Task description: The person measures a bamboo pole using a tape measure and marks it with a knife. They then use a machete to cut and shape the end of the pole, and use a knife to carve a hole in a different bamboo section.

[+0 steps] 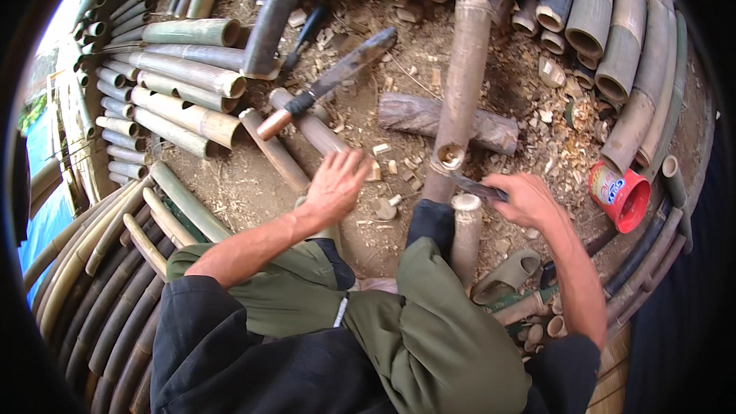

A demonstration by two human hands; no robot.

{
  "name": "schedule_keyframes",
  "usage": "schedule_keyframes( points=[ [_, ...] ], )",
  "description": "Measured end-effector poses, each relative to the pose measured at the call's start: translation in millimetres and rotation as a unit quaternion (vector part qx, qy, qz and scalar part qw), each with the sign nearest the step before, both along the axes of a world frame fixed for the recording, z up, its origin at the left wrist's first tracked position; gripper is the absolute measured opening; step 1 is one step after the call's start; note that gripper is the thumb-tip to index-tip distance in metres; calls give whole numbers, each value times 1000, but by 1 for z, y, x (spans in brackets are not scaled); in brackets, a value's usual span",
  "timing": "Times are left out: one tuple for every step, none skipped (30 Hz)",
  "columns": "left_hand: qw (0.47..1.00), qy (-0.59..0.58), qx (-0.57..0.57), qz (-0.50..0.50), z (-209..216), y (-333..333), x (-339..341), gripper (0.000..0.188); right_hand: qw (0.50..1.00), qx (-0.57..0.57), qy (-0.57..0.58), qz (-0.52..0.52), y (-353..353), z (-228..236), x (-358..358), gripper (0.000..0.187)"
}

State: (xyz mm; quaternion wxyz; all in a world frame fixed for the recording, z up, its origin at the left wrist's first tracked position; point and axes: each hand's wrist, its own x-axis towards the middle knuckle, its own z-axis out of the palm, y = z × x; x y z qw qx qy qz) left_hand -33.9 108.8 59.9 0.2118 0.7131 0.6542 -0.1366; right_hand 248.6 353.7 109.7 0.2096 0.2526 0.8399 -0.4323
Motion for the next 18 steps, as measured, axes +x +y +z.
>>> schedule_keyframes(
  points=[
    [999,30,15,5,-3,-6,-19,58,995,-4,39,-90,-14,-5,12,29],
    [998,61,29,11,-7,-9,-34,57,981,-11,77,-179,-24,-12,24,29],
    [995,89,50,-14,-15,-13,-47,58,968,22,54,-242,-33,-22,36,33],
    [993,78,83,-33,-28,-16,-56,55,950,55,31,-305,-40,-34,49,38],
    [994,67,73,-55,-36,-12,-60,52,925,90,9,-370,-41,-51,61,42],
    [993,50,64,-80,-41,-6,-61,50,915,149,8,-374,-40,-73,78,46],
    [995,15,40,-89,-41,4,-59,48,902,208,-4,-377,-41,-94,103,49],
    [995,-18,16,-98,-35,18,-57,46,886,266,-14,-379,-44,-109,120,53],
    [995,-19,3,-99,-27,30,-55,49,877,319,24,-357,-49,-115,128,58],
    [986,-137,-96,-2,-11,42,-57,56,875,343,17,-342,-56,-112,129,58],
    [973,-215,-60,49,8,48,-59,61,870,370,11,-327,-61,-102,127,58],
    [952,-289,-21,98,24,50,-64,65,862,399,8,-312,-67,-91,124,58],
    [910,-381,82,143,28,51,-64,68,849,431,31,-303,-75,-84,127,59],
    [855,-447,134,225,44,59,-56,63,859,378,60,-340,-89,-74,126,58],
    [759,-566,88,309,61,66,-53,62,865,323,90,-374,-107,-65,125,58],
    [639,-663,34,388,84,68,-50,60,869,262,121,-402,-128,-53,119,57],
    [542,-740,3,398,97,67,-47,58,876,149,151,-432,-151,-30,98,57],
    [502,-776,-34,381,119,67,-34,77,869,41,180,-459,-171,-6,78,57]
  ],
)
